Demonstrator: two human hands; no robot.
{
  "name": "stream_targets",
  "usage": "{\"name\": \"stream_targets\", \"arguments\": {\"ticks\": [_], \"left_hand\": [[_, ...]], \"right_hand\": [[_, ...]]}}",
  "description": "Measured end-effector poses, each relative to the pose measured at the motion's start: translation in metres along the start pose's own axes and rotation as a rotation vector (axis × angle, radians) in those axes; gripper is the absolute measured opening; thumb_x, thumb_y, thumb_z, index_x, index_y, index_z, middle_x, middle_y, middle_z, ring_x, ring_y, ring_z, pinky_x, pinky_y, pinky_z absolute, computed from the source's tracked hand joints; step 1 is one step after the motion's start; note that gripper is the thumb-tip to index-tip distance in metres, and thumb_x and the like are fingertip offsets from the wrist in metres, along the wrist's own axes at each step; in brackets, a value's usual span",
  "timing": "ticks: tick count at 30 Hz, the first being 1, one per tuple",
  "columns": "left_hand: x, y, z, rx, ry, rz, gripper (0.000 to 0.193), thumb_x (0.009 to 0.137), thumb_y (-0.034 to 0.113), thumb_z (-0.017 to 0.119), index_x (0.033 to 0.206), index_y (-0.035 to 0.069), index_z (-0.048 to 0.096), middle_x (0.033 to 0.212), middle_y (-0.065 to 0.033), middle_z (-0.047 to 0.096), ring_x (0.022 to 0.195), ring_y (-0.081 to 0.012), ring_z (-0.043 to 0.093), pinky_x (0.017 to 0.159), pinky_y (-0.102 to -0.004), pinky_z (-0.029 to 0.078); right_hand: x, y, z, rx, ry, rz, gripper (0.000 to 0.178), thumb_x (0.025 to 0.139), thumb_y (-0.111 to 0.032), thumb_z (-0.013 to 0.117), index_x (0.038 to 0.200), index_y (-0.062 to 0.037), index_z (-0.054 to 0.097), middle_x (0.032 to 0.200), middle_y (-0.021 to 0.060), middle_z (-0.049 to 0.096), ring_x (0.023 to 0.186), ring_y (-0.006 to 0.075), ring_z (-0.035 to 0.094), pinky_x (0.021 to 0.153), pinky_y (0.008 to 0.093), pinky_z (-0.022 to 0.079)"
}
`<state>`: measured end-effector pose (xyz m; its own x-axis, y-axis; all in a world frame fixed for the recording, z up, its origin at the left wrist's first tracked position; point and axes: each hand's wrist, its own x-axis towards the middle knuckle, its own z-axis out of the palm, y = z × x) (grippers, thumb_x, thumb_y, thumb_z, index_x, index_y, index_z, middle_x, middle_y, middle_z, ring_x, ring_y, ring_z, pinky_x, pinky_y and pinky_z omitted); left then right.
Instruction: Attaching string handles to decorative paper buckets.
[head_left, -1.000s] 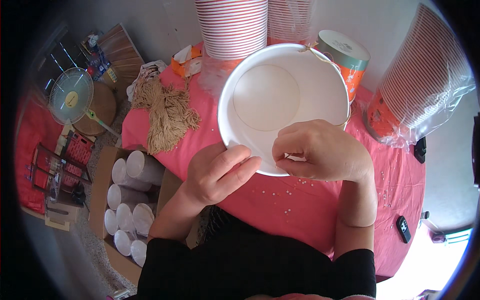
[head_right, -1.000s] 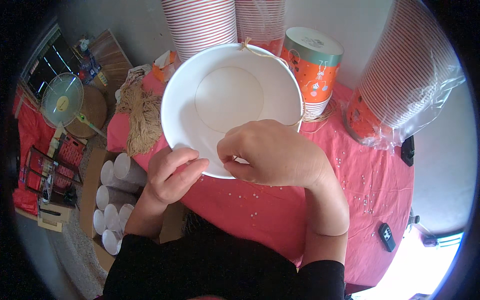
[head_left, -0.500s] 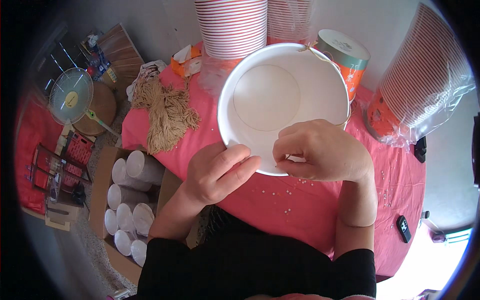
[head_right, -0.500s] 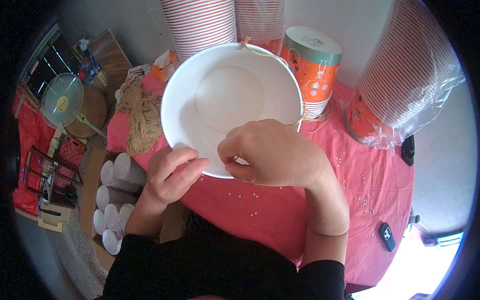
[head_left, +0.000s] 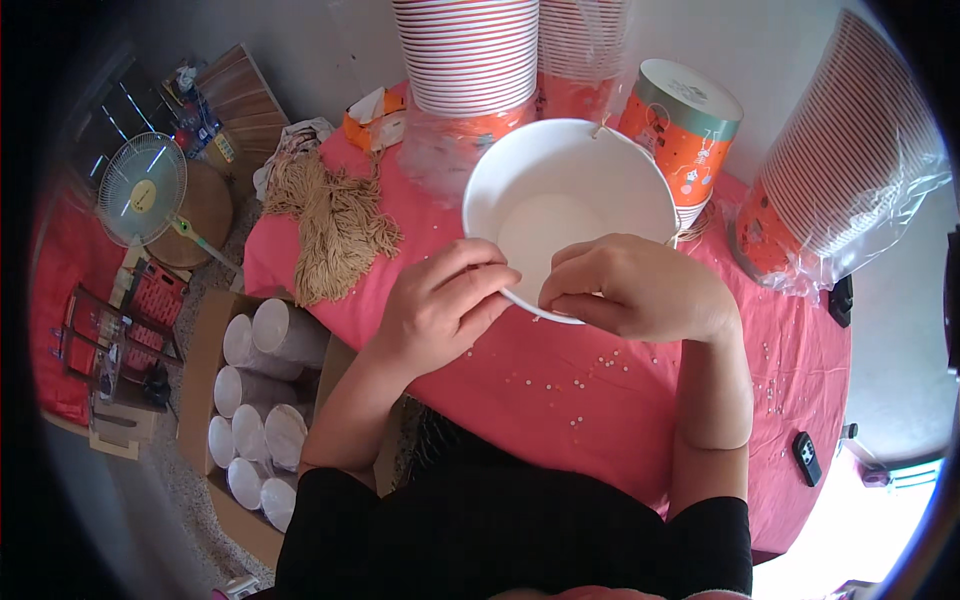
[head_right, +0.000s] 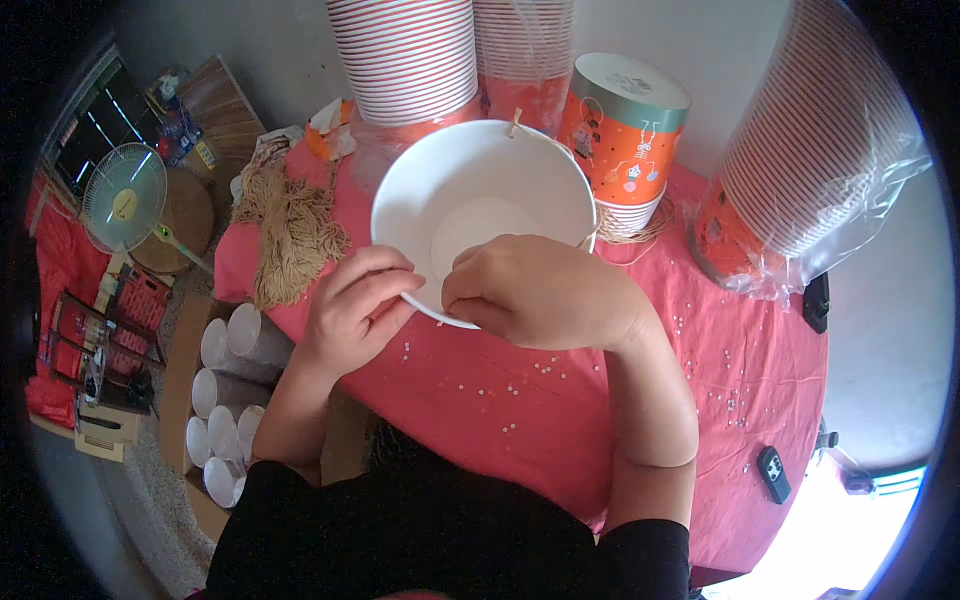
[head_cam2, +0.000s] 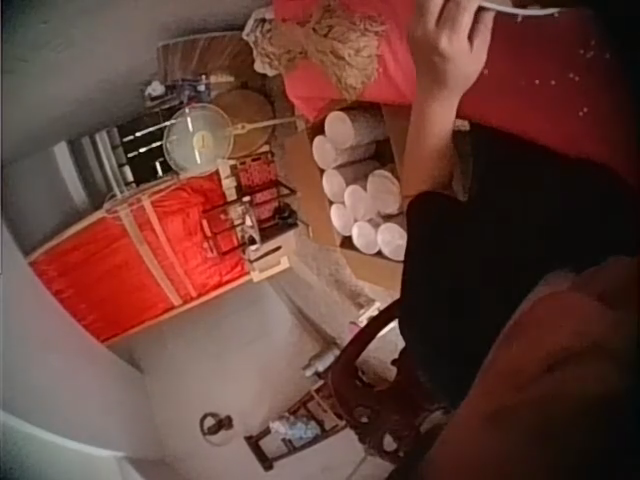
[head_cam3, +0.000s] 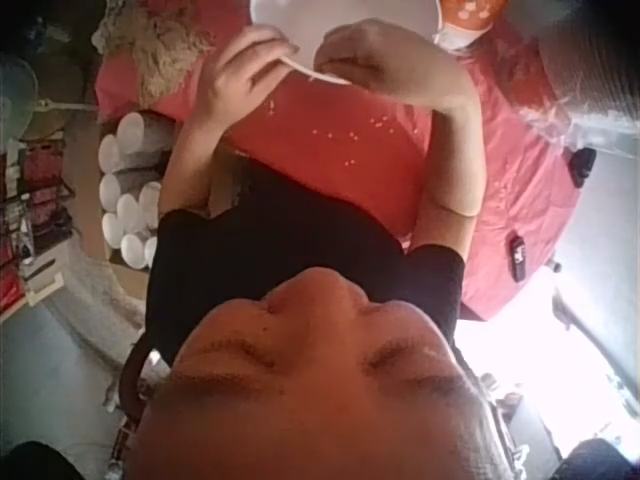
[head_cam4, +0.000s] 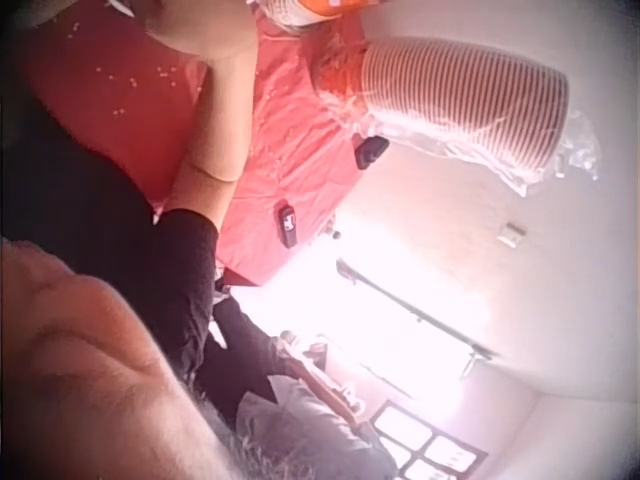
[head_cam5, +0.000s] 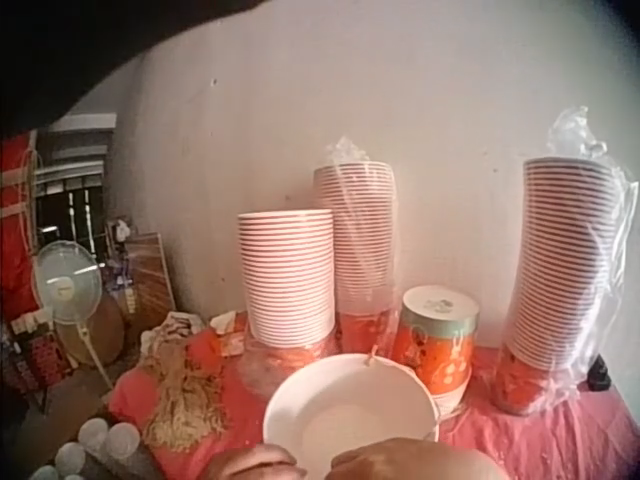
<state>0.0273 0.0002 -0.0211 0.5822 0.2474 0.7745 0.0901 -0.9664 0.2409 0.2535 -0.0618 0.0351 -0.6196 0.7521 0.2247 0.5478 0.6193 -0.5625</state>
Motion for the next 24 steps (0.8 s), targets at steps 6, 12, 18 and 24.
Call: {"name": "stream_targets", "arguments": {"ticks": [6,12,18,24], "left_hand": [[-0.007,-0.014,0.007,-0.061,-0.031,-0.109,0.032,0.07,-0.005,0.073,0.099,0.003,0.064,0.104,-0.0085,0.062,0.082,-0.0239,0.066,0.067,-0.0331,0.055],[-0.012,-0.006,0.026,-0.006,0.261,-0.223,0.036,0.077,-0.007,0.071,0.109,0.003,0.061,0.115,-0.0143,0.058,0.087,-0.0197,0.064,0.068,-0.0296,0.055],[-0.031,-0.003,0.048,-0.208,0.212,-0.236,0.03,0.075,0.005,0.079,0.097,0.004,0.059,0.087,-0.008,0.06,0.073,-0.0174,0.059,0.062,-0.0278,0.05],[-0.022,-0.003,0.056,-0.194,0.254,-0.274,0.023,0.077,-0.001,0.076,0.094,0.003,0.061,0.083,-0.0066,0.062,0.069,-0.0166,0.061,0.058,-0.0273,0.049]], "right_hand": [[0.003,0.01,-0.006,0.104,-0.155,0.039,0.018,0.086,-0.015,0.068,0.094,0.0019,0.066,0.081,0.0092,0.062,0.074,0.0211,0.062,0.066,0.0341,0.047],[0.008,0.017,0.002,0.039,-0.074,0.11,0.021,0.084,-0.014,0.069,0.095,0.0027,0.067,0.08,0.0097,0.061,0.068,0.0194,0.062,0.062,0.0313,0.047],[0.009,0.017,0.003,0.093,-0.017,0.136,0.018,0.083,-0.01,0.066,0.095,0.0033,0.067,0.083,0.0107,0.064,0.07,0.0204,0.064,0.063,0.0322,0.048],[0.009,0.017,0.003,0.082,-0.024,0.136,0.019,0.083,-0.01,0.066,0.096,0.0034,0.068,0.084,0.0111,0.065,0.072,0.021,0.065,0.064,0.0321,0.049]]}}
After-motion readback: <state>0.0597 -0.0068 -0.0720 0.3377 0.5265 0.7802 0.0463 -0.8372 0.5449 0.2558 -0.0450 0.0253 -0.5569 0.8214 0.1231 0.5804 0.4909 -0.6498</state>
